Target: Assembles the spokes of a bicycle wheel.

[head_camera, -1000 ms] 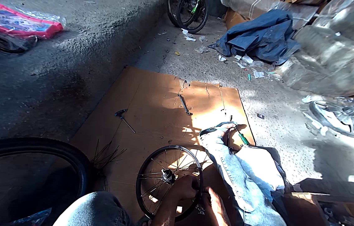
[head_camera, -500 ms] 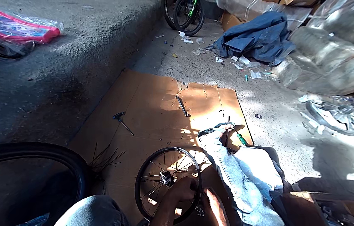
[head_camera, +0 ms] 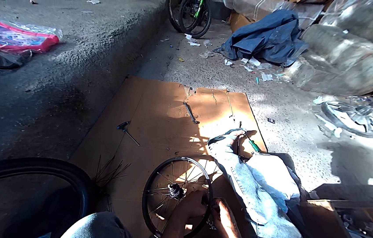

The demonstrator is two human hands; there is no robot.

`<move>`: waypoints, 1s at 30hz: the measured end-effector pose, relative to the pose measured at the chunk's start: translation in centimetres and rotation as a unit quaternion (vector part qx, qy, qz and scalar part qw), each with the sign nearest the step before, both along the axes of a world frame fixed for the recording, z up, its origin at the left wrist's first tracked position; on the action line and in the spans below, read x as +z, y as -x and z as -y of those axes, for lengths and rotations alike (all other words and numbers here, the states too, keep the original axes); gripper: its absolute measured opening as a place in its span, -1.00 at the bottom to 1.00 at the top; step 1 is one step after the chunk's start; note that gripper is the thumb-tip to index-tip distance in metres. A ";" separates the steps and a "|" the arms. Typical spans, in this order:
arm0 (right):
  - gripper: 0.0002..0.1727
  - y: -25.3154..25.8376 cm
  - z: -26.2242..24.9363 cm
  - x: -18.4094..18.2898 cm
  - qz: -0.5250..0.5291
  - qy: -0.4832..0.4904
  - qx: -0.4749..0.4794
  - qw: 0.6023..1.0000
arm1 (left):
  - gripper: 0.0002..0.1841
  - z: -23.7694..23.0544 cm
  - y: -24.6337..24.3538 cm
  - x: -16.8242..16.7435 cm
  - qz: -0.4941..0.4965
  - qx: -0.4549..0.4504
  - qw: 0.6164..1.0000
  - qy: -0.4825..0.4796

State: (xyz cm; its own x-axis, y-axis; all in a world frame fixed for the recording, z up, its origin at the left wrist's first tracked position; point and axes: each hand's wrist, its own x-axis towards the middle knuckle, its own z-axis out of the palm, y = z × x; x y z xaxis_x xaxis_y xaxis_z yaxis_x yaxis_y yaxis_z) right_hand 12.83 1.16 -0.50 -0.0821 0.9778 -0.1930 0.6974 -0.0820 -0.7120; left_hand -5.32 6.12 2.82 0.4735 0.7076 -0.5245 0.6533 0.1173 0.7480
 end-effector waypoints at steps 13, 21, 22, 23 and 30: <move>-0.78 -0.5 0.1 0.3 -0.025 -0.038 0.024 0.999 | -0.74 0.0 0.3 -0.8 0.037 0.028 0.999 0.002; -0.80 0.1 0.3 0.3 -0.047 0.002 -0.017 0.999 | -0.71 0.1 0.1 -0.6 0.018 0.017 1.000 -0.001; -0.80 0.2 0.3 0.3 -0.044 0.002 -0.020 0.999 | -0.72 0.2 0.1 -0.5 0.018 0.016 1.000 -0.006; -0.80 0.3 0.2 0.3 -0.040 0.002 -0.023 0.999 | -0.73 0.2 0.1 -0.5 0.017 0.013 1.000 -0.010; -0.81 0.4 0.2 0.3 -0.013 -0.021 -0.029 0.999 | -0.75 -0.1 0.0 -0.2 -0.016 0.007 1.000 -0.020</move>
